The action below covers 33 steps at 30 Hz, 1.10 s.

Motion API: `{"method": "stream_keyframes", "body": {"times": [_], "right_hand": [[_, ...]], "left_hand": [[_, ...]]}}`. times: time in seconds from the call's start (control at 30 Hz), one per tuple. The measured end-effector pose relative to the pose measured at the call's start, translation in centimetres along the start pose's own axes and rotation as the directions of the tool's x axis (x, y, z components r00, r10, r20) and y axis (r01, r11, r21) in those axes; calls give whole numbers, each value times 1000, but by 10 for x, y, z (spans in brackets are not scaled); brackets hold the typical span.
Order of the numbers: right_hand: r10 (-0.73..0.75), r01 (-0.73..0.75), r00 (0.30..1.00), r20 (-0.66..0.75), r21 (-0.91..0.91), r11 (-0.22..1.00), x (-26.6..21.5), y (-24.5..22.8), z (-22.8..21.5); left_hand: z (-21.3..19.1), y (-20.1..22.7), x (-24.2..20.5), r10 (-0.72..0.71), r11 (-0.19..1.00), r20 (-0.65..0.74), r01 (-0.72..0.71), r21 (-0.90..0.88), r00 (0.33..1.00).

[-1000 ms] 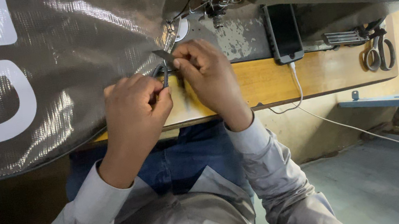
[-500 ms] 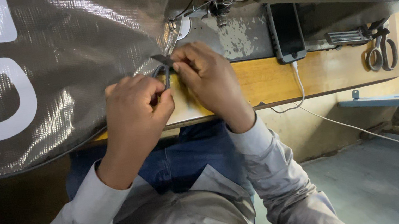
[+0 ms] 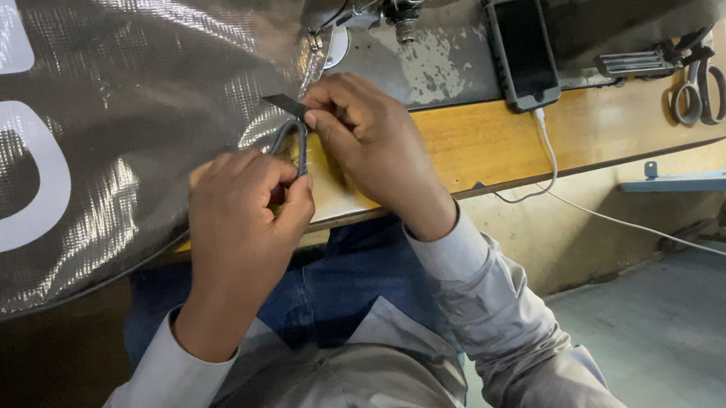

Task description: The person uses a small blade to trim excess threads and fabric along the stitched edge of a large gray tarp laid on a sewing machine table. The person repeatedly pulls and cuts loose threads along the seam, working along the curved edge of the material.

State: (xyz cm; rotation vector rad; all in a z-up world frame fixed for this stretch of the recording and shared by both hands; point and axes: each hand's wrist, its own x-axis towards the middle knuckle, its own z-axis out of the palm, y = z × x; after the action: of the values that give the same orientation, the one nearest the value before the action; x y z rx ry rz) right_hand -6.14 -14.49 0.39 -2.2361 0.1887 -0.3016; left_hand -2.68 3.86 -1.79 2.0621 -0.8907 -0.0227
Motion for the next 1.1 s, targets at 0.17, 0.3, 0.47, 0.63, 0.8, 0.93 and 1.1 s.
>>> {"method": "stream_keyframes", "body": {"times": [0.17, 0.3, 0.47, 0.63, 0.8, 0.93, 1.1], "right_hand": [[20, -17, 998, 58, -55, 998, -5, 4, -7], [42, -38, 997, 63, -69, 997, -13, 6, -12], [4, -4, 998, 60, -13, 1000, -9, -7, -3], [-31, 31, 998, 47, 9, 999, -11, -16, 0], [-27, 28, 997, 78, -2, 1000, -21, -10, -3], [-63, 65, 990, 127, -12, 998, -21, -21, 2], [-100, 97, 985, 140, 33, 995, -21, -25, 13]], "left_hand": [[-4, 9, -5, -26, 997, 72, 31, -72, 997], [-18, 17, -19, -50, 991, 92, 61, -117, 994], [-19, 10, -32, -3, 998, 67, 7, -68, 998], [-21, 23, -42, 11, 997, 89, -4, -82, 996], [-28, 17, -57, 29, 996, 120, -19, -83, 992], [-38, 24, -60, 29, 999, 120, -28, -17, 992], [-43, 29, -65, 48, 996, 179, -34, -83, 983]]}}
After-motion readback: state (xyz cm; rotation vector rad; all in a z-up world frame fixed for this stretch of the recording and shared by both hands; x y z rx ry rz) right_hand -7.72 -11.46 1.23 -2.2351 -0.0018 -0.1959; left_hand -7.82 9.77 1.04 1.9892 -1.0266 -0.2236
